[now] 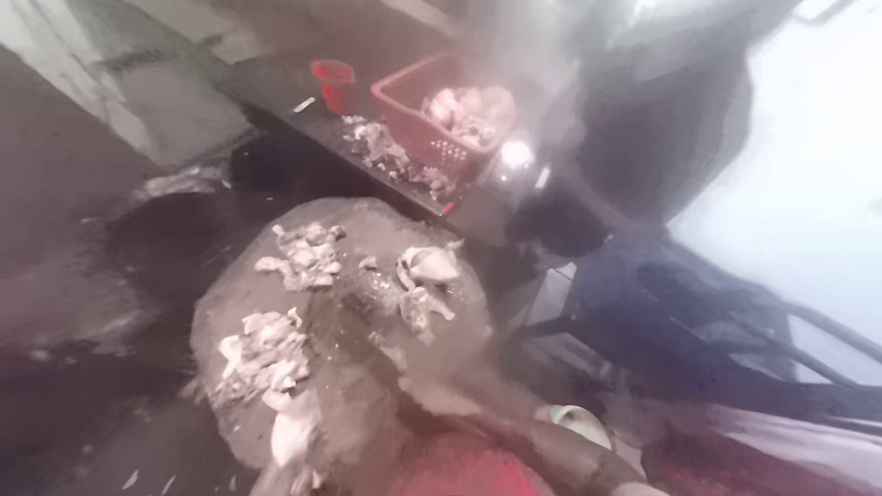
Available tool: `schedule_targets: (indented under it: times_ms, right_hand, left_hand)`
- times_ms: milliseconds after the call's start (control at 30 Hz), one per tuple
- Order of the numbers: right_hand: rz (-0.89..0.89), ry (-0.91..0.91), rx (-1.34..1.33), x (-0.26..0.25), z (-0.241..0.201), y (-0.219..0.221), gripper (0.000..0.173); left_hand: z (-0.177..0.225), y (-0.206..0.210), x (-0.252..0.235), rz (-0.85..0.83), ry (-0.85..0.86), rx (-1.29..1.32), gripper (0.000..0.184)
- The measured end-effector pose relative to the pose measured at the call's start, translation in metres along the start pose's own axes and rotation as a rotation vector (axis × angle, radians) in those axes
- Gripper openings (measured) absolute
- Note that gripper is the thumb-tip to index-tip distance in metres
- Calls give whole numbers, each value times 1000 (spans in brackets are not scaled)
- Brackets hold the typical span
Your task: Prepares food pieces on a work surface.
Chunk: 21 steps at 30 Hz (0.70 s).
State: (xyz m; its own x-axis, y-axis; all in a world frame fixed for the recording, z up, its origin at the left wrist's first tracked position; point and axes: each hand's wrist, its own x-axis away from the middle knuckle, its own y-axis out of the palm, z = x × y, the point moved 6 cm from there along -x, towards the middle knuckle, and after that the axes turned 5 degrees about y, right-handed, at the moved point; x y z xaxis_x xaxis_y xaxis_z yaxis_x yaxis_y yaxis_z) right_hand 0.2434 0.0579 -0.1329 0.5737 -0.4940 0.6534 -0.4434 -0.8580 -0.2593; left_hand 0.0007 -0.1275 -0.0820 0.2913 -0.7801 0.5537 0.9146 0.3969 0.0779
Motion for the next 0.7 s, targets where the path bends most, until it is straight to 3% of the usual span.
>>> schedule_targets:
  times_ms: [67, 133, 167, 233, 300, 400, 467, 533, 600, 700]
  right_hand:
    - [47, -60, -57, 20, -3, -12, 56]
    - [128, -7, -27, 43, 6, -21, 58]
    - [178, 47, 19, 52, 17, -27, 56]
    - [262, 120, 39, 64, 46, -45, 52]
    - [310, 176, 9, 71, 82, -59, 53]
    - [335, 200, -100, 76, 105, -63, 54]
    - [325, 213, -146, 74, 103, -66, 57]
    - [335, 219, -152, 74, 105, -68, 56]
    - [338, 222, -133, 69, 111, -69, 55]
    - [297, 168, -70, 65, 110, -72, 53]
  left_hand:
    - [40, 9, -25, 61, 86, -94, 29]
    - [83, 13, -55, 215, 94, -391, 32]
    - [96, 16, -75, 267, 114, -573, 45]
    - [108, 33, -120, 319, 265, -887, 54]
    - [110, 74, -143, 144, 467, -1100, 42]
    - [89, 148, -135, -385, 677, -1368, 42]
    - [66, 162, -134, -457, 679, -1491, 45]
    - [53, 154, -137, -334, 466, -1503, 48]
    - [52, 134, -143, -163, 218, -1285, 54]
    - [53, 107, -131, 101, 69, -494, 63]
